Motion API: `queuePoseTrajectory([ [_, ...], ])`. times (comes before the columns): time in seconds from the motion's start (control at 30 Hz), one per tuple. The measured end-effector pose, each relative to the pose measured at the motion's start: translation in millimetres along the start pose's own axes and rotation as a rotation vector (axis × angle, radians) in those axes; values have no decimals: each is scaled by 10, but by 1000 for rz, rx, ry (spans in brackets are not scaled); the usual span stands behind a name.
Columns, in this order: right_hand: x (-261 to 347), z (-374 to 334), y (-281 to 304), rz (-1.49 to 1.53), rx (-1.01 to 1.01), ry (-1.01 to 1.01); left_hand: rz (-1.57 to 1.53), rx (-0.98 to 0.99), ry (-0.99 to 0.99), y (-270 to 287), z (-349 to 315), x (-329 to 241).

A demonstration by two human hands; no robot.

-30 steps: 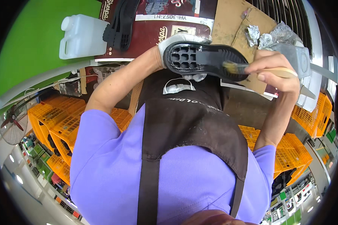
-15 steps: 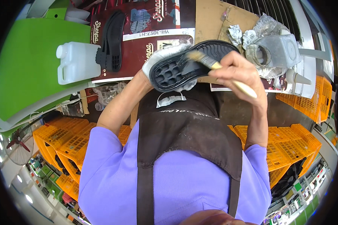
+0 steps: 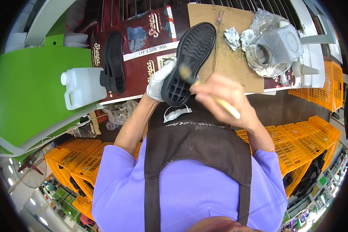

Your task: The person uses a paintbrush to apply a dark coating to the soles of black shoes. They hold the shoe in their left hand and brush the sole in their right, systematically covering the tread and edges. The person works on multiple shoes, placing finished ones on a nearby cardboard surface.

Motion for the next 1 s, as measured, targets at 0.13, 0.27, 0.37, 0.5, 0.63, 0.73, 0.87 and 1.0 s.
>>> queuePoseTrajectory([
  [0.13,-189,88,-69,326,154,-161,-3,-9,-25,11,-27,-34],
  [0.27,-718,246,468,215,-178,-304,-9,226,7,-83,-51,6],
  [0.37,-612,233,582,-166,-317,-89,-39,147,15,-53,-92,35],
  [0.5,-177,112,76,-339,-39,204,-136,71,-68,14,-76,-49],
  [0.63,82,11,-230,-201,286,294,-46,-48,-150,102,-70,-167],
  [0.73,-179,168,40,-285,206,231,-187,168,16,0,-156,-121],
  [0.87,-411,288,440,-285,-52,110,-98,152,50,-41,-196,-61],
  [1.0,-472,273,545,-274,-266,-11,44,44,4,13,-192,-27],
])
Point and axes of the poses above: each hand's wrist, its own z-axis towards the middle knuckle, its own y-axis out of the back of the hand, x = y × z, the point moved 8 cm from there along z, towards the middle knuckle, and after that the axes turned 4 degrees about -y, right-handed, at the moved point
